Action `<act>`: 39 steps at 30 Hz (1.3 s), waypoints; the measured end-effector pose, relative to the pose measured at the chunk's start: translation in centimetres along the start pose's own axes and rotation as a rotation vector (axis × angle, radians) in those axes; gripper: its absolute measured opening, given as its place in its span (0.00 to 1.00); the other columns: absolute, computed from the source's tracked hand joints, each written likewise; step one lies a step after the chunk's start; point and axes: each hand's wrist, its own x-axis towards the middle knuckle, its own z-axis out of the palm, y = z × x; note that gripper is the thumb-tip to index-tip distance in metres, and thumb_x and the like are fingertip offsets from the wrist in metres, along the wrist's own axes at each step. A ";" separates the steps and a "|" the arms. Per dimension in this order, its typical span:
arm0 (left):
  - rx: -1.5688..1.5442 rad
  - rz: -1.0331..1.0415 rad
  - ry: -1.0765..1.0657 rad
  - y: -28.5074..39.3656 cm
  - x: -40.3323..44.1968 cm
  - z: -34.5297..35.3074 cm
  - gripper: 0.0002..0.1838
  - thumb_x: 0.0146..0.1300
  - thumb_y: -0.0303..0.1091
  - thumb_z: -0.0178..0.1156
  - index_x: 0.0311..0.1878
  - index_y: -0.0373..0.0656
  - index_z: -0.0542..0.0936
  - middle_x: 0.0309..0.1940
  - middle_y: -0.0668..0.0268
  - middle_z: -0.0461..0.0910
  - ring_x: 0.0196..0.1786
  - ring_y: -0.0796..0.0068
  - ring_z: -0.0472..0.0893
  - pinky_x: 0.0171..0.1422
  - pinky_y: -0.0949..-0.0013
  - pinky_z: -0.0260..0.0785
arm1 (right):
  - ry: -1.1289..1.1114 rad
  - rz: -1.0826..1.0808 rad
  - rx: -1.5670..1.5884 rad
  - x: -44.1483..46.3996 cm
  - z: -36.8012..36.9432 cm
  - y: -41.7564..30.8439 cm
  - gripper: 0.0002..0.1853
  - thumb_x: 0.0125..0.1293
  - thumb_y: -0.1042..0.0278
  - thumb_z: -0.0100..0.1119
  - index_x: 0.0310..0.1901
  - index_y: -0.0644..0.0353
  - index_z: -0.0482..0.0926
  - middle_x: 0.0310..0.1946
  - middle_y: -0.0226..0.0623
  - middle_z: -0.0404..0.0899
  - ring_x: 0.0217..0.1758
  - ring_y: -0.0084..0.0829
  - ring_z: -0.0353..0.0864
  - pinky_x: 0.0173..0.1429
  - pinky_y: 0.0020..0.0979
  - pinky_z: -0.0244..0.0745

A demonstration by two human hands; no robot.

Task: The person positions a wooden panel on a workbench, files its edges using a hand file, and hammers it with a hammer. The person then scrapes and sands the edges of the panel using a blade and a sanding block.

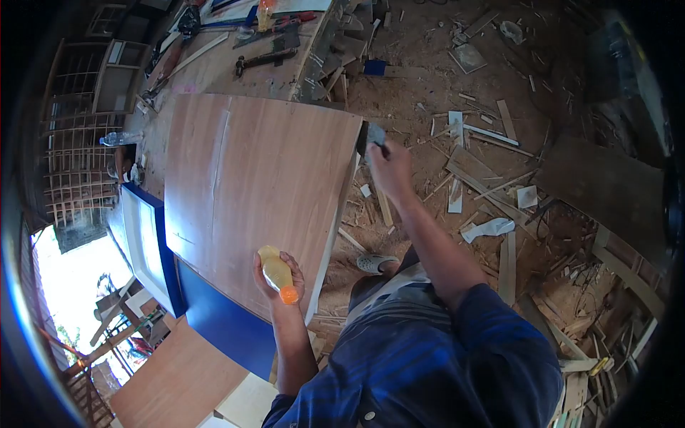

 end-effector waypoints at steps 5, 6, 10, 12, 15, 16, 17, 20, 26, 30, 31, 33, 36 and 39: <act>-0.046 -0.044 -0.048 0.2 0.1 -0.2 0.26 0.71 0.57 0.63 0.47 0.39 0.85 0.40 0.48 0.88 0.43 0.57 0.91 0.51 0.58 0.91 | 0.064 0.075 0.179 2.8 0.3 7.3 0.15 0.71 0.62 0.65 0.39 0.69 0.86 0.24 0.43 0.83 0.30 0.31 0.83 0.39 0.41 0.75; -0.044 -0.045 -0.046 0.2 0.2 -0.2 0.26 0.71 0.57 0.63 0.47 0.39 0.85 0.40 0.48 0.88 0.43 0.57 0.91 0.51 0.58 0.91 | 0.049 0.126 0.161 3.4 0.8 7.6 0.14 0.71 0.62 0.65 0.40 0.68 0.86 0.24 0.42 0.83 0.30 0.31 0.83 0.39 0.41 0.75; -0.031 -0.025 -0.018 0.4 0.4 -0.1 0.27 0.70 0.58 0.64 0.47 0.37 0.85 0.40 0.48 0.87 0.44 0.57 0.91 0.51 0.59 0.91 | 0.055 0.145 0.000 4.1 2.2 7.3 0.14 0.70 0.62 0.65 0.41 0.68 0.87 0.24 0.40 0.84 0.31 0.29 0.82 0.39 0.41 0.75; -0.048 -0.038 -0.003 0.4 0.4 0.0 0.28 0.70 0.58 0.64 0.47 0.36 0.84 0.40 0.48 0.87 0.43 0.57 0.91 0.51 0.59 0.91 | 0.048 0.102 0.148 3.8 2.7 6.4 0.14 0.70 0.62 0.66 0.40 0.69 0.87 0.24 0.38 0.83 0.30 0.27 0.81 0.37 0.40 0.74; -0.043 -0.033 -0.038 0.3 0.8 0.4 0.29 0.71 0.56 0.65 0.48 0.32 0.82 0.40 0.48 0.86 0.43 0.56 0.91 0.52 0.60 0.91 | 0.011 0.072 0.377 4.0 2.5 5.0 0.14 0.71 0.63 0.66 0.38 0.69 0.86 0.24 0.35 0.82 0.28 0.24 0.80 0.34 0.36 0.72; -0.040 -0.029 -0.054 0.2 0.8 0.3 0.30 0.71 0.56 0.65 0.49 0.30 0.81 0.40 0.47 0.86 0.43 0.56 0.91 0.53 0.60 0.91 | -0.007 0.072 0.449 3.9 2.2 4.5 0.14 0.71 0.64 0.66 0.37 0.69 0.86 0.24 0.34 0.82 0.28 0.23 0.79 0.33 0.35 0.71; -0.039 -0.037 -0.059 0.1 0.9 0.3 0.30 0.71 0.56 0.65 0.49 0.30 0.81 0.41 0.47 0.86 0.44 0.56 0.91 0.53 0.60 0.91 | -0.006 0.039 0.421 3.8 1.8 4.0 0.13 0.72 0.64 0.66 0.37 0.69 0.86 0.24 0.33 0.81 0.27 0.22 0.78 0.32 0.34 0.70; -0.033 -0.056 -0.067 0.1 1.2 0.5 0.30 0.72 0.55 0.65 0.49 0.30 0.81 0.41 0.48 0.86 0.44 0.56 0.91 0.53 0.59 0.91 | -0.019 -0.009 0.448 3.0 0.3 2.3 0.13 0.73 0.64 0.66 0.37 0.68 0.86 0.24 0.28 0.80 0.26 0.18 0.73 0.29 0.31 0.65; -0.038 -0.067 -0.093 0.4 1.5 1.5 0.29 0.73 0.54 0.64 0.50 0.29 0.82 0.43 0.46 0.85 0.46 0.57 0.91 0.53 0.59 0.91 | 0.104 -0.044 0.427 2.3 -0.5 4.7 0.13 0.74 0.63 0.66 0.38 0.67 0.86 0.26 0.26 0.80 0.26 0.18 0.70 0.30 0.32 0.65; -0.040 -0.069 -0.094 0.7 1.5 1.3 0.29 0.73 0.54 0.63 0.50 0.30 0.82 0.43 0.46 0.85 0.46 0.57 0.91 0.54 0.59 0.91 | 0.061 0.141 0.035 2.5 0.1 5.8 0.10 0.73 0.67 0.65 0.47 0.66 0.88 0.32 0.36 0.87 0.31 0.26 0.81 0.38 0.34 0.74; -0.042 -0.070 -0.085 0.8 1.4 1.4 0.28 0.74 0.54 0.63 0.50 0.30 0.82 0.43 0.46 0.85 0.46 0.56 0.91 0.54 0.59 0.91 | 0.032 0.194 -0.061 2.1 0.5 5.2 0.11 0.73 0.68 0.65 0.50 0.65 0.88 0.35 0.40 0.89 0.34 0.28 0.84 0.41 0.35 0.77; -0.045 -0.065 -0.073 0.7 1.3 1.5 0.28 0.74 0.54 0.63 0.50 0.30 0.82 0.43 0.46 0.85 0.46 0.56 0.91 0.54 0.59 0.91 | 0.093 0.078 0.052 1.4 2.6 6.2 0.14 0.72 0.72 0.64 0.57 0.62 0.87 0.41 0.47 0.90 0.42 0.31 0.88 0.50 0.34 0.80; -0.030 -0.045 -0.066 0.9 1.1 1.2 0.28 0.74 0.54 0.63 0.49 0.30 0.82 0.42 0.45 0.85 0.47 0.56 0.91 0.54 0.59 0.91 | 0.125 -0.033 0.152 0.0 5.2 8.5 0.21 0.70 0.76 0.63 0.64 0.58 0.86 0.49 0.50 0.91 0.52 0.32 0.91 0.59 0.33 0.81; -0.015 -0.047 -0.095 1.3 1.1 0.7 0.29 0.73 0.54 0.63 0.49 0.30 0.82 0.42 0.45 0.85 0.46 0.56 0.91 0.54 0.59 0.91 | 0.112 -0.026 0.165 -0.7 3.5 8.4 0.22 0.70 0.78 0.62 0.65 0.57 0.86 0.53 0.46 0.91 0.56 0.31 0.91 0.62 0.31 0.81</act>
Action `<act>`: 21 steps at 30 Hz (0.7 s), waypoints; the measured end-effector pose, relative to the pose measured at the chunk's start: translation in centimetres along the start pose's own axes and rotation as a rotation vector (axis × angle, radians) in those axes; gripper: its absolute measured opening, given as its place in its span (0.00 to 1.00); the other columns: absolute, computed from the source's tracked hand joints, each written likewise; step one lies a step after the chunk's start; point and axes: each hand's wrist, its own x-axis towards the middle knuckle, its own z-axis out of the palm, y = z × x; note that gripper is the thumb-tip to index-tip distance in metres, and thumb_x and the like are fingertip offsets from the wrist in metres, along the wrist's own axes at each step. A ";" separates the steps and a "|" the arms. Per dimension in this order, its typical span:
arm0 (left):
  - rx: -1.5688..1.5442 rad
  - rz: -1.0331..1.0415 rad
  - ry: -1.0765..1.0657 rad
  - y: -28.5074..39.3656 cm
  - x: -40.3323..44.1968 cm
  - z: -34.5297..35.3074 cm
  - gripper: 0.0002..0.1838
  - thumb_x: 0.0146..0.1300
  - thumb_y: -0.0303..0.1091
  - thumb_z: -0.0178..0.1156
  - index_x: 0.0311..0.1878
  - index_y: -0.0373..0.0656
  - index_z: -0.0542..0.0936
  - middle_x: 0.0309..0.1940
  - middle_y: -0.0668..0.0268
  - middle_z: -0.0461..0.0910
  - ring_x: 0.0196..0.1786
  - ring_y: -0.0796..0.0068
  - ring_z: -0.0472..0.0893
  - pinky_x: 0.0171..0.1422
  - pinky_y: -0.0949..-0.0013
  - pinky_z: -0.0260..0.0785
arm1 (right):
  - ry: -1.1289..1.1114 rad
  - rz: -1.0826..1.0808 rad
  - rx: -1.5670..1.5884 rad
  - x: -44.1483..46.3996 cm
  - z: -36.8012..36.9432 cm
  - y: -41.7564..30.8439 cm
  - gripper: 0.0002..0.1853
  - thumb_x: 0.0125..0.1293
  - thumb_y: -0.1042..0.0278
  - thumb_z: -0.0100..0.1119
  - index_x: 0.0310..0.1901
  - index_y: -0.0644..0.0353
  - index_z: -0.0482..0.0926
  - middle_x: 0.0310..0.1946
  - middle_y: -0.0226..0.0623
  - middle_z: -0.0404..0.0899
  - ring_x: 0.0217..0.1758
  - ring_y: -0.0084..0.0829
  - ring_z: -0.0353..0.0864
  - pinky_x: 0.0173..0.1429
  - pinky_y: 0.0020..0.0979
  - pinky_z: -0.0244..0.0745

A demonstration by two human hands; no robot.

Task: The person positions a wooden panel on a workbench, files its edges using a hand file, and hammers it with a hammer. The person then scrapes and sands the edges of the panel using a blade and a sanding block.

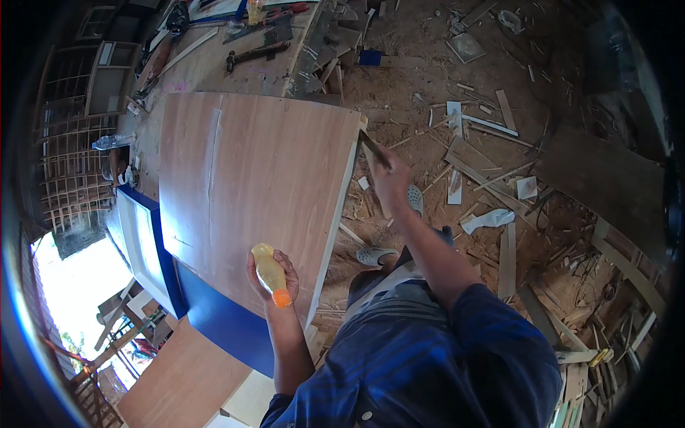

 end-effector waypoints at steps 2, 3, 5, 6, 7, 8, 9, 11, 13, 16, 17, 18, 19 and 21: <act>-0.004 0.000 -0.002 0.3 -0.2 -0.2 0.29 0.73 0.55 0.63 0.50 0.30 0.82 0.42 0.45 0.85 0.46 0.56 0.91 0.54 0.59 0.91 | 0.021 0.016 0.027 0.6 -1.2 -1.0 0.22 0.70 0.79 0.61 0.64 0.56 0.87 0.53 0.43 0.92 0.56 0.29 0.90 0.62 0.30 0.80; -0.010 0.001 0.013 0.4 -0.3 -0.3 0.29 0.73 0.55 0.63 0.50 0.30 0.82 0.42 0.45 0.85 0.46 0.56 0.91 0.54 0.59 0.91 | 0.052 0.016 0.058 1.8 -1.2 -1.1 0.21 0.70 0.79 0.62 0.63 0.55 0.88 0.53 0.41 0.92 0.56 0.27 0.90 0.62 0.29 0.80; -0.014 -0.002 0.030 0.4 -0.3 -0.4 0.29 0.74 0.55 0.63 0.50 0.29 0.81 0.42 0.46 0.85 0.46 0.56 0.91 0.54 0.59 0.91 | 0.063 0.020 0.094 3.4 -0.8 -0.8 0.20 0.71 0.80 0.62 0.62 0.55 0.88 0.53 0.40 0.92 0.56 0.26 0.89 0.62 0.28 0.80; -0.014 -0.001 0.031 0.4 -0.3 -0.5 0.30 0.74 0.55 0.63 0.50 0.29 0.81 0.42 0.46 0.85 0.47 0.56 0.91 0.54 0.59 0.91 | 0.040 0.022 0.100 4.0 -0.3 -0.6 0.20 0.71 0.81 0.62 0.62 0.56 0.89 0.53 0.40 0.92 0.56 0.25 0.89 0.62 0.28 0.80; -0.013 0.002 0.032 0.4 -0.3 -0.5 0.30 0.74 0.55 0.63 0.51 0.29 0.81 0.42 0.46 0.85 0.47 0.56 0.91 0.54 0.59 0.91 | 0.015 0.023 0.107 4.2 0.3 -0.3 0.19 0.71 0.81 0.62 0.61 0.56 0.89 0.53 0.41 0.92 0.55 0.24 0.89 0.63 0.27 0.79; -0.018 -0.004 0.020 0.4 -0.4 -0.5 0.30 0.74 0.55 0.63 0.51 0.29 0.81 0.42 0.46 0.85 0.47 0.56 0.91 0.54 0.58 0.91 | 0.013 0.014 0.159 3.8 0.9 0.0 0.19 0.71 0.81 0.62 0.61 0.57 0.89 0.53 0.39 0.92 0.55 0.24 0.88 0.63 0.27 0.79; -0.023 -0.009 0.007 0.2 -0.5 -0.2 0.30 0.74 0.55 0.63 0.51 0.29 0.81 0.42 0.46 0.85 0.47 0.56 0.91 0.54 0.58 0.91 | 0.011 0.004 0.211 3.3 1.7 0.0 0.19 0.72 0.81 0.63 0.61 0.58 0.89 0.52 0.37 0.91 0.55 0.23 0.88 0.63 0.26 0.79; -0.021 -0.016 -0.015 0.2 -0.6 -0.3 0.29 0.74 0.55 0.63 0.51 0.29 0.81 0.43 0.46 0.85 0.47 0.56 0.91 0.54 0.58 0.91 | -0.008 0.017 0.257 2.1 2.0 0.2 0.18 0.72 0.81 0.63 0.61 0.60 0.88 0.52 0.36 0.91 0.55 0.23 0.87 0.63 0.26 0.79; -0.006 -0.026 -0.032 0.4 -0.5 -0.6 0.29 0.74 0.54 0.62 0.51 0.30 0.81 0.43 0.46 0.85 0.47 0.56 0.91 0.55 0.58 0.91 | -0.034 0.063 0.244 0.4 1.6 0.4 0.17 0.72 0.81 0.64 0.60 0.62 0.88 0.52 0.36 0.91 0.55 0.23 0.87 0.63 0.25 0.79; -0.001 -0.021 -0.006 0.4 -0.6 -0.8 0.28 0.75 0.54 0.62 0.51 0.31 0.81 0.43 0.47 0.84 0.47 0.57 0.90 0.54 0.58 0.91 | -0.111 0.163 0.163 -2.4 0.8 1.1 0.17 0.71 0.83 0.64 0.59 0.63 0.88 0.51 0.36 0.91 0.55 0.22 0.87 0.62 0.25 0.79; -0.015 -0.037 -0.015 0.3 -0.5 -0.8 0.28 0.74 0.55 0.62 0.51 0.31 0.82 0.43 0.46 0.85 0.47 0.56 0.90 0.54 0.58 0.91 | -0.131 0.109 0.213 -3.4 0.7 1.5 0.18 0.71 0.84 0.62 0.59 0.63 0.88 0.51 0.35 0.91 0.54 0.22 0.87 0.62 0.25 0.79; -0.028 -0.053 -0.023 0.3 -0.5 -0.8 0.29 0.74 0.55 0.62 0.51 0.31 0.83 0.43 0.46 0.86 0.47 0.56 0.90 0.54 0.57 0.91 | -0.151 0.056 0.262 -4.5 0.7 2.8 0.19 0.70 0.85 0.61 0.59 0.63 0.88 0.51 0.35 0.91 0.54 0.22 0.87 0.61 0.24 0.79; -0.041 -0.068 -0.031 0.2 -0.5 -0.8 0.29 0.74 0.56 0.62 0.50 0.32 0.83 0.43 0.46 0.87 0.47 0.55 0.90 0.53 0.57 0.91 | -0.172 0.003 0.312 -5.3 0.7 3.2 0.20 0.70 0.86 0.60 0.60 0.62 0.88 0.51 0.35 0.91 0.54 0.22 0.87 0.61 0.24 0.78; -0.028 -0.083 -0.023 0.2 -0.5 -0.8 0.29 0.74 0.56 0.62 0.50 0.32 0.84 0.43 0.46 0.87 0.47 0.55 0.90 0.53 0.57 0.91 | -0.210 0.006 0.228 -6.1 -0.4 3.5 0.22 0.69 0.88 0.58 0.61 0.62 0.88 0.53 0.36 0.90 0.54 0.22 0.87 0.62 0.24 0.78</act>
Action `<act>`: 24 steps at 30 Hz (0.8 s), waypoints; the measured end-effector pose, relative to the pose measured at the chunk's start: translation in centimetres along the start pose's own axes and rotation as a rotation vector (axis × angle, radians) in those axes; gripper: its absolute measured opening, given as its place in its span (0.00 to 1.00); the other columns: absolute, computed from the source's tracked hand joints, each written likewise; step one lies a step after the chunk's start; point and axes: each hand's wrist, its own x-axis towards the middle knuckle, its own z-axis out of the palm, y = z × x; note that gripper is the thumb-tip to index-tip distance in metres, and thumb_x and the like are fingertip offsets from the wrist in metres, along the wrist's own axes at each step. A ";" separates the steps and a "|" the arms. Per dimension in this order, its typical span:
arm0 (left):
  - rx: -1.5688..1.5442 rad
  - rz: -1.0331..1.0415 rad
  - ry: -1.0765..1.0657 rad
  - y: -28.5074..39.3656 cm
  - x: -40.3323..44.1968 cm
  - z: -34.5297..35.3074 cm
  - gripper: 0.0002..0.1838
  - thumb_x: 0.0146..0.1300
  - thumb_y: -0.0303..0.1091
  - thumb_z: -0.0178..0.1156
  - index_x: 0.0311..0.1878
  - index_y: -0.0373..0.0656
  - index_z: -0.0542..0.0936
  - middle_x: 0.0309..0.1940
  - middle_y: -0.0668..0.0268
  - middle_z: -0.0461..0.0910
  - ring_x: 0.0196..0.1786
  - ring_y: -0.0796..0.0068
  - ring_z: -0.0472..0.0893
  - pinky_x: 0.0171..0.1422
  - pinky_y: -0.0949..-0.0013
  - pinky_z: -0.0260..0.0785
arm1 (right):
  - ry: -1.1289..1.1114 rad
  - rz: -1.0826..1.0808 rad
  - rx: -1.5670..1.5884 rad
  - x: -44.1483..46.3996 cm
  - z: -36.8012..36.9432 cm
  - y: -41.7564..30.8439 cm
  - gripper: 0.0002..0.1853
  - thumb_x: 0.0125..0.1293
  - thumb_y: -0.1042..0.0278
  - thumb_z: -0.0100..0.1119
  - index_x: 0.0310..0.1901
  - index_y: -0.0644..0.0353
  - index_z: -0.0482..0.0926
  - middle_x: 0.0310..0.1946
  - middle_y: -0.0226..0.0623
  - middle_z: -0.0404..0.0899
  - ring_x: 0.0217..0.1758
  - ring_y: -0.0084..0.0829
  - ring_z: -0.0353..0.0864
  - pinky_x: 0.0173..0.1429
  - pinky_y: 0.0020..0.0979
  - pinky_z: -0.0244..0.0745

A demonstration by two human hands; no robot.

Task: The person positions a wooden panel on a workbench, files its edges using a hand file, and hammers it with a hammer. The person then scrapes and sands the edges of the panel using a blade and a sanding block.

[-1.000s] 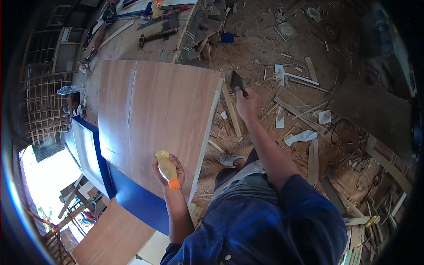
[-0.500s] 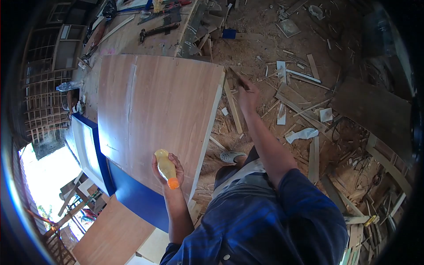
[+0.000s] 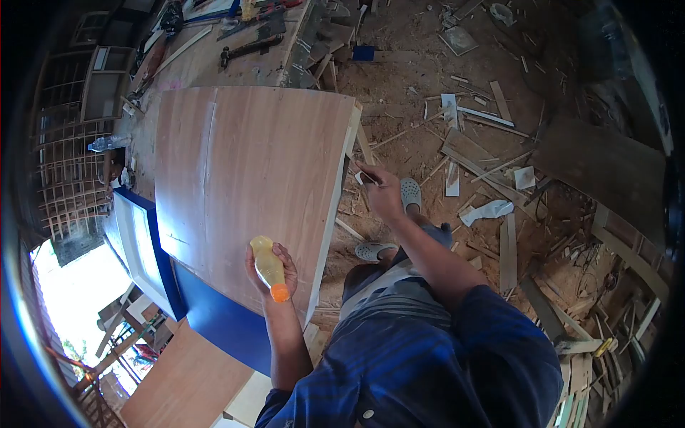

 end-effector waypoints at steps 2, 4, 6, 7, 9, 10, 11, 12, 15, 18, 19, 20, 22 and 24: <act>0.013 -0.005 0.011 0.1 -0.2 -0.1 0.29 0.74 0.56 0.62 0.50 0.33 0.84 0.43 0.47 0.87 0.46 0.55 0.90 0.53 0.57 0.90 | 0.030 0.040 -0.059 -0.2 -0.3 -0.5 0.23 0.69 0.89 0.56 0.62 0.61 0.87 0.56 0.37 0.90 0.57 0.23 0.87 0.64 0.24 0.78; 0.023 0.001 0.023 0.4 -0.5 -0.4 0.28 0.74 0.56 0.62 0.50 0.33 0.84 0.43 0.47 0.87 0.46 0.55 0.90 0.53 0.58 0.90 | 0.124 0.103 -0.095 0.9 -0.2 -3.0 0.24 0.68 0.89 0.55 0.63 0.61 0.87 0.60 0.39 0.89 0.61 0.25 0.86 0.66 0.25 0.77; 0.031 0.002 0.005 0.8 -0.7 -1.1 0.28 0.74 0.56 0.62 0.50 0.34 0.84 0.43 0.46 0.87 0.46 0.55 0.90 0.53 0.58 0.90 | 0.212 -0.077 -0.151 2.2 1.3 -5.0 0.25 0.68 0.89 0.56 0.63 0.61 0.86 0.62 0.41 0.88 0.65 0.29 0.86 0.70 0.28 0.77; 0.035 0.003 -0.004 0.9 -0.9 -1.2 0.28 0.74 0.56 0.62 0.50 0.34 0.84 0.43 0.46 0.87 0.47 0.55 0.90 0.53 0.58 0.90 | 0.257 -0.167 -0.180 2.6 2.1 -5.4 0.25 0.67 0.89 0.57 0.64 0.61 0.86 0.64 0.42 0.87 0.67 0.32 0.86 0.71 0.30 0.77; 0.054 0.031 0.020 0.8 -1.5 -1.2 0.28 0.75 0.55 0.62 0.50 0.32 0.82 0.42 0.47 0.85 0.45 0.57 0.90 0.53 0.59 0.91 | 0.304 -0.339 -0.327 2.7 3.5 -6.0 0.27 0.65 0.87 0.59 0.65 0.58 0.86 0.63 0.45 0.86 0.69 0.41 0.85 0.72 0.37 0.78; 0.062 0.046 0.029 0.8 -1.7 -1.1 0.28 0.75 0.54 0.61 0.50 0.30 0.81 0.41 0.47 0.84 0.45 0.58 0.90 0.52 0.59 0.91 | 0.326 -0.428 -0.401 2.8 3.8 -6.3 0.28 0.64 0.87 0.61 0.65 0.56 0.85 0.63 0.47 0.86 0.69 0.46 0.84 0.72 0.40 0.79; 0.058 0.049 0.028 0.8 -1.9 -1.2 0.28 0.75 0.54 0.61 0.50 0.30 0.81 0.41 0.47 0.85 0.44 0.58 0.90 0.52 0.59 0.91 | 0.287 -0.481 -0.439 2.2 3.8 -6.6 0.28 0.65 0.87 0.61 0.66 0.56 0.84 0.63 0.47 0.86 0.70 0.45 0.84 0.72 0.40 0.79; 0.055 0.051 0.028 0.9 -2.0 -1.3 0.28 0.75 0.54 0.61 0.50 0.30 0.81 0.41 0.47 0.85 0.44 0.58 0.90 0.52 0.59 0.91 | 0.246 -0.532 -0.479 0.9 3.8 -6.8 0.29 0.65 0.87 0.61 0.67 0.56 0.84 0.63 0.47 0.86 0.70 0.45 0.84 0.73 0.39 0.78; 0.045 0.043 0.026 1.1 -2.2 -1.8 0.29 0.74 0.54 0.62 0.50 0.29 0.81 0.42 0.47 0.85 0.44 0.57 0.90 0.52 0.59 0.91 | 0.104 -0.629 -0.489 -2.6 2.7 -7.1 0.28 0.66 0.88 0.61 0.67 0.56 0.84 0.62 0.45 0.87 0.67 0.39 0.86 0.71 0.36 0.79; 0.017 0.024 0.020 1.7 -2.0 -2.4 0.28 0.74 0.55 0.62 0.50 0.32 0.83 0.42 0.46 0.86 0.46 0.55 0.91 0.53 0.57 0.91 | 0.070 -0.332 -0.243 -3.0 0.8 -6.8 0.26 0.67 0.86 0.63 0.66 0.56 0.85 0.59 0.40 0.90 0.60 0.30 0.89 0.65 0.33 0.80; 0.004 0.017 0.020 1.8 -2.1 -2.7 0.28 0.74 0.56 0.62 0.50 0.33 0.84 0.43 0.45 0.87 0.47 0.54 0.91 0.54 0.57 0.91 | 0.076 -0.170 -0.128 -3.0 0.3 -6.7 0.26 0.67 0.85 0.64 0.65 0.56 0.86 0.57 0.38 0.90 0.57 0.28 0.90 0.63 0.33 0.80; 0.006 0.023 0.028 1.9 -2.1 -2.9 0.29 0.74 0.56 0.62 0.50 0.33 0.84 0.42 0.45 0.87 0.46 0.54 0.91 0.53 0.57 0.91 | 0.121 -0.135 -0.147 -1.8 0.0 -6.5 0.25 0.68 0.84 0.63 0.65 0.56 0.86 0.55 0.36 0.91 0.54 0.25 0.89 0.60 0.31 0.80; 0.016 0.028 0.040 1.8 -1.9 -3.0 0.29 0.74 0.56 0.62 0.50 0.32 0.84 0.41 0.46 0.87 0.45 0.55 0.91 0.53 0.57 0.91 | 0.220 -0.069 -0.184 2.6 -0.5 -7.8 0.23 0.70 0.83 0.62 0.65 0.55 0.87 0.51 0.33 0.92 0.48 0.19 0.87 0.53 0.28 0.80; 0.026 0.032 0.046 1.6 -1.9 -3.0 0.30 0.74 0.57 0.62 0.50 0.31 0.83 0.40 0.47 0.87 0.44 0.55 0.90 0.52 0.57 0.91 | 0.210 0.018 -0.232 5.1 -0.5 -9.8 0.21 0.71 0.82 0.61 0.62 0.55 0.89 0.50 0.35 0.92 0.50 0.19 0.86 0.55 0.25 0.79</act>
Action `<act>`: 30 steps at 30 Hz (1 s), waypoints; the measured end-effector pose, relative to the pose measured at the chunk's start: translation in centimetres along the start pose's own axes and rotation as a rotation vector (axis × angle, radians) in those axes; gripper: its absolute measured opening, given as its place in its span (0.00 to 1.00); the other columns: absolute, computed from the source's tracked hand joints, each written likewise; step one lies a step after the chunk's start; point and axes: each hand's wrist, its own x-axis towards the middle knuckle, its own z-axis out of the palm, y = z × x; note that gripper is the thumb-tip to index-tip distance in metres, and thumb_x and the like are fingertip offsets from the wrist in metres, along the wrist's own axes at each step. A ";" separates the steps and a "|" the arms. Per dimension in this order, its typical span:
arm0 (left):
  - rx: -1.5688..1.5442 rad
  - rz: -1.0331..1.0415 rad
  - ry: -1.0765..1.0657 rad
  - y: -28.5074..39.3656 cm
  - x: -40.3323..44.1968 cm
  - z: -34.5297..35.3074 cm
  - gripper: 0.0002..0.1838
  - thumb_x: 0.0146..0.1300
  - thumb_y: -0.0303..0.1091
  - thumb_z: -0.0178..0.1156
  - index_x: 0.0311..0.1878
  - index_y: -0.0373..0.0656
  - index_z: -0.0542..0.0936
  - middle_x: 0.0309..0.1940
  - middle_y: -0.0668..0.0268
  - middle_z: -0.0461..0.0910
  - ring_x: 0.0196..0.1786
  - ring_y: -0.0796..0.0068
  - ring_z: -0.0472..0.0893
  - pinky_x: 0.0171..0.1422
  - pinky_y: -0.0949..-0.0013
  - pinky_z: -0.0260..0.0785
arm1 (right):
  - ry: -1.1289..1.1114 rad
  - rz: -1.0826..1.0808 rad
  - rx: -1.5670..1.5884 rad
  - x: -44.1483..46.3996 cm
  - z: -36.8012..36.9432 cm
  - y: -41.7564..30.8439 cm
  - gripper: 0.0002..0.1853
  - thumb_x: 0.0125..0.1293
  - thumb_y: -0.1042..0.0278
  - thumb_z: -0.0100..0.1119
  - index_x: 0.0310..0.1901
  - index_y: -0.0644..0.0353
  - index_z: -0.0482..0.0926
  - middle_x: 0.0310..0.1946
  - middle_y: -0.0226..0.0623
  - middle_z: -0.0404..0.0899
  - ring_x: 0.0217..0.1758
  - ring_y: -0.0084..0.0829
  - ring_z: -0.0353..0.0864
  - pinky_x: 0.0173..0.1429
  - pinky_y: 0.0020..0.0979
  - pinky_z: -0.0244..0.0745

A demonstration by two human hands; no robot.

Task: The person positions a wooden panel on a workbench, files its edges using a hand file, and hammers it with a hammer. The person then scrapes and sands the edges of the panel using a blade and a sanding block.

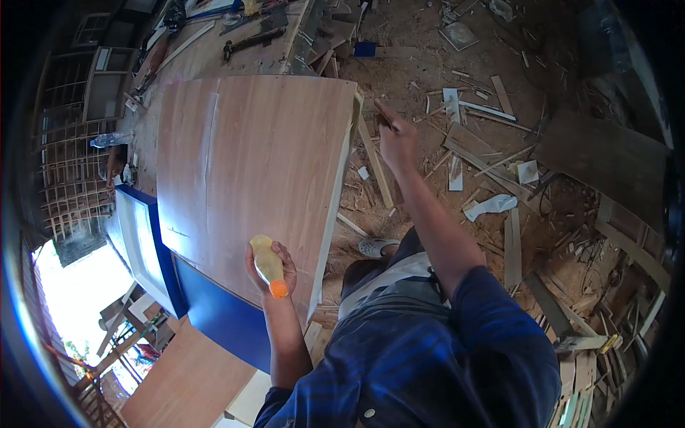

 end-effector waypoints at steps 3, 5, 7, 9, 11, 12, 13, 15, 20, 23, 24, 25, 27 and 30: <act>0.025 0.020 -0.009 0.1 -0.1 -0.4 0.30 0.73 0.56 0.63 0.49 0.29 0.81 0.40 0.48 0.85 0.43 0.57 0.90 0.51 0.58 0.91 | -0.032 -0.105 0.087 2.0 1.7 2.0 0.21 0.71 0.83 0.59 0.61 0.58 0.89 0.51 0.36 0.92 0.53 0.21 0.86 0.58 0.24 0.78; 0.037 0.031 -0.012 0.1 -0.5 -0.8 0.30 0.73 0.55 0.64 0.48 0.29 0.79 0.40 0.48 0.84 0.42 0.57 0.90 0.51 0.58 0.91 | -0.073 -0.161 0.148 1.5 2.1 3.3 0.21 0.69 0.85 0.58 0.61 0.60 0.89 0.53 0.37 0.91 0.55 0.22 0.86 0.61 0.25 0.79; 0.046 0.041 -0.011 0.2 -0.8 -1.1 0.30 0.73 0.56 0.63 0.48 0.29 0.79 0.39 0.48 0.84 0.42 0.58 0.90 0.50 0.59 0.92 | -0.136 -0.131 0.162 -0.2 1.7 3.9 0.22 0.68 0.86 0.57 0.61 0.62 0.88 0.55 0.37 0.91 0.58 0.23 0.87 0.64 0.26 0.79; 0.023 0.035 0.016 0.5 -1.2 -1.4 0.30 0.73 0.55 0.63 0.48 0.29 0.79 0.39 0.48 0.84 0.42 0.58 0.90 0.50 0.59 0.92 | -0.172 -0.161 0.193 -2.1 1.8 4.7 0.23 0.67 0.88 0.56 0.61 0.63 0.87 0.56 0.38 0.90 0.60 0.25 0.87 0.67 0.28 0.78; 0.018 0.018 0.024 0.8 -1.4 -1.8 0.29 0.74 0.55 0.63 0.48 0.30 0.80 0.40 0.48 0.85 0.43 0.57 0.90 0.50 0.58 0.91 | -0.194 -0.162 0.185 -4.3 1.7 5.6 0.24 0.67 0.89 0.55 0.61 0.63 0.87 0.57 0.39 0.90 0.61 0.27 0.87 0.69 0.29 0.77; 0.022 0.008 0.018 1.0 -1.4 -2.1 0.29 0.74 0.56 0.62 0.48 0.31 0.82 0.40 0.47 0.86 0.43 0.56 0.90 0.51 0.58 0.91 | -0.203 -0.148 0.163 -5.5 1.7 5.9 0.24 0.66 0.89 0.55 0.61 0.63 0.87 0.57 0.40 0.90 0.62 0.28 0.87 0.69 0.29 0.77; 0.026 -0.002 0.012 1.2 -1.5 -2.3 0.28 0.74 0.56 0.62 0.49 0.32 0.83 0.40 0.47 0.86 0.44 0.55 0.90 0.51 0.57 0.91 | -0.212 -0.135 0.141 -6.7 1.6 6.1 0.24 0.66 0.90 0.55 0.61 0.63 0.87 0.57 0.40 0.90 0.62 0.29 0.87 0.70 0.30 0.77; 0.033 -0.007 0.001 1.4 -1.6 -2.5 0.28 0.74 0.56 0.62 0.49 0.32 0.83 0.40 0.48 0.87 0.44 0.55 0.90 0.50 0.58 0.92 | -0.228 -0.193 0.149 -9.3 1.4 6.0 0.24 0.66 0.90 0.55 0.60 0.63 0.87 0.58 0.41 0.90 0.63 0.29 0.87 0.69 0.29 0.77; 0.056 -0.014 0.006 1.8 -2.4 -3.3 0.28 0.74 0.55 0.63 0.49 0.32 0.82 0.39 0.48 0.86 0.43 0.57 0.90 0.49 0.59 0.92 | -0.280 -0.276 0.128 -14.7 0.9 7.1 0.22 0.68 0.88 0.58 0.61 0.62 0.87 0.58 0.40 0.90 0.62 0.29 0.87 0.67 0.29 0.78; 0.080 0.004 0.003 2.0 -2.6 -3.5 0.28 0.73 0.54 0.64 0.48 0.30 0.81 0.39 0.46 0.85 0.43 0.57 0.91 0.49 0.59 0.92 | -0.268 -0.140 0.161 -15.1 0.6 7.5 0.21 0.71 0.86 0.59 0.62 0.60 0.87 0.55 0.34 0.90 0.57 0.24 0.86 0.62 0.25 0.78; 0.078 0.006 0.011 2.0 -2.7 -3.5 0.28 0.73 0.53 0.64 0.48 0.30 0.81 0.39 0.46 0.86 0.43 0.57 0.91 0.49 0.59 0.92 | -0.257 0.004 0.185 -14.4 0.3 6.8 0.21 0.71 0.85 0.59 0.63 0.59 0.87 0.54 0.31 0.90 0.55 0.22 0.85 0.60 0.24 0.78; 0.076 0.009 0.020 2.1 -2.9 -3.5 0.28 0.73 0.53 0.64 0.48 0.30 0.81 0.39 0.46 0.86 0.43 0.57 0.91 0.49 0.59 0.92 | -0.206 0.043 0.224 -13.5 0.7 7.0 0.22 0.72 0.84 0.59 0.64 0.59 0.87 0.53 0.30 0.90 0.53 0.20 0.84 0.58 0.23 0.77; 0.092 0.012 0.030 2.2 -3.1 -3.7 0.28 0.73 0.55 0.63 0.47 0.32 0.82 0.39 0.48 0.87 0.42 0.57 0.91 0.48 0.59 0.92 | -0.054 0.012 0.316 -11.2 2.4 8.2 0.22 0.73 0.83 0.59 0.66 0.58 0.86 0.52 0.26 0.90 0.50 0.17 0.82 0.55 0.21 0.76; 0.094 0.010 0.067 2.1 -3.2 -3.9 0.28 0.73 0.56 0.63 0.47 0.33 0.83 0.39 0.48 0.87 0.41 0.57 0.91 0.48 0.60 0.92 | 0.092 -0.086 0.350 -8.7 5.2 8.7 0.22 0.75 0.81 0.60 0.68 0.57 0.84 0.52 0.25 0.89 0.49 0.14 0.81 0.53 0.20 0.75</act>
